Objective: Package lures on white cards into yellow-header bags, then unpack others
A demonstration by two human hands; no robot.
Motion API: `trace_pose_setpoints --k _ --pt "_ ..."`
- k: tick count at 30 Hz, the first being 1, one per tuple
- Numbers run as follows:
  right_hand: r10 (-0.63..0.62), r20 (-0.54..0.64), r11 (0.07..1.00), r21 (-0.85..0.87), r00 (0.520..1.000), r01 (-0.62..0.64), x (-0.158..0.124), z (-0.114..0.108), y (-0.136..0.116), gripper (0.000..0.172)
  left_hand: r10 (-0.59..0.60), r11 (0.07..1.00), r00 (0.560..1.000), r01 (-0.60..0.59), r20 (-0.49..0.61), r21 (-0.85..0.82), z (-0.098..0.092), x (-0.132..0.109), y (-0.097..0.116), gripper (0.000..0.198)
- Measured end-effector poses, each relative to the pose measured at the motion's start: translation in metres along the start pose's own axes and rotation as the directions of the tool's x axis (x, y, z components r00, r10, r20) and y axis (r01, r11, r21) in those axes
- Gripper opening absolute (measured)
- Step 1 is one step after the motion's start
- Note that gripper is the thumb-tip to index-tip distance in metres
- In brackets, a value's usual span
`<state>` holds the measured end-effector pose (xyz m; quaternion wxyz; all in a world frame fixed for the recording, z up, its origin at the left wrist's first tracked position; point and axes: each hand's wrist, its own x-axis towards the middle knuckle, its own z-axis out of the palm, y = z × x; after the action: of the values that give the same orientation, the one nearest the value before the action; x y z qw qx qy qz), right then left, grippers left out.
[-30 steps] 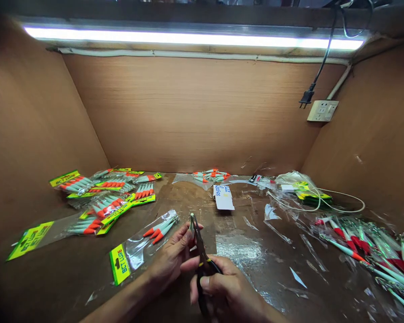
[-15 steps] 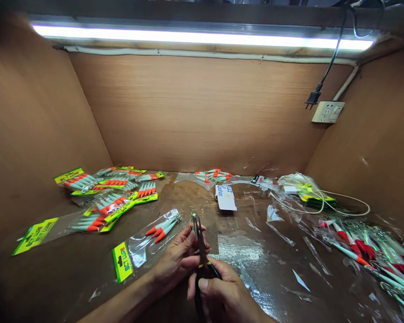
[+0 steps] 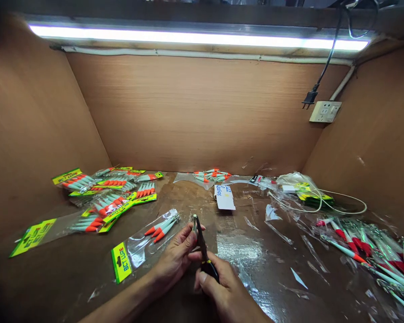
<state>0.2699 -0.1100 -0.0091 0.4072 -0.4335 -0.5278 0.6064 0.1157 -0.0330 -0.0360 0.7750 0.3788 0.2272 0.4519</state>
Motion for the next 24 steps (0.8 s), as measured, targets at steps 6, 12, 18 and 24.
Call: trace_pose_setpoints --k 6,12,18,24 --pt "-0.085 -0.110 0.928 -0.371 0.990 0.039 -0.0009 -0.0052 0.0003 0.045 0.063 0.997 0.997 -0.065 0.038 0.049 -0.0063 0.0032 -0.0040 0.028" --pt "-0.168 -0.068 0.873 -0.474 0.983 0.116 0.0008 -0.0042 -0.0051 0.042 0.063 0.995 0.996 -0.068 0.064 0.070 -0.0072 0.0043 -0.0039 0.031" --pt "-0.142 -0.061 0.896 -0.431 0.988 0.103 -0.0005 -0.0046 -0.0026 0.044 0.070 0.996 0.997 -0.072 0.034 0.046 -0.0053 0.0042 -0.0034 0.031" --pt "-0.126 -0.063 0.903 -0.422 0.990 0.088 -0.0006 -0.0059 0.0005 0.045 0.076 0.996 0.995 -0.079 0.063 0.040 -0.0049 0.0038 -0.0022 0.027"
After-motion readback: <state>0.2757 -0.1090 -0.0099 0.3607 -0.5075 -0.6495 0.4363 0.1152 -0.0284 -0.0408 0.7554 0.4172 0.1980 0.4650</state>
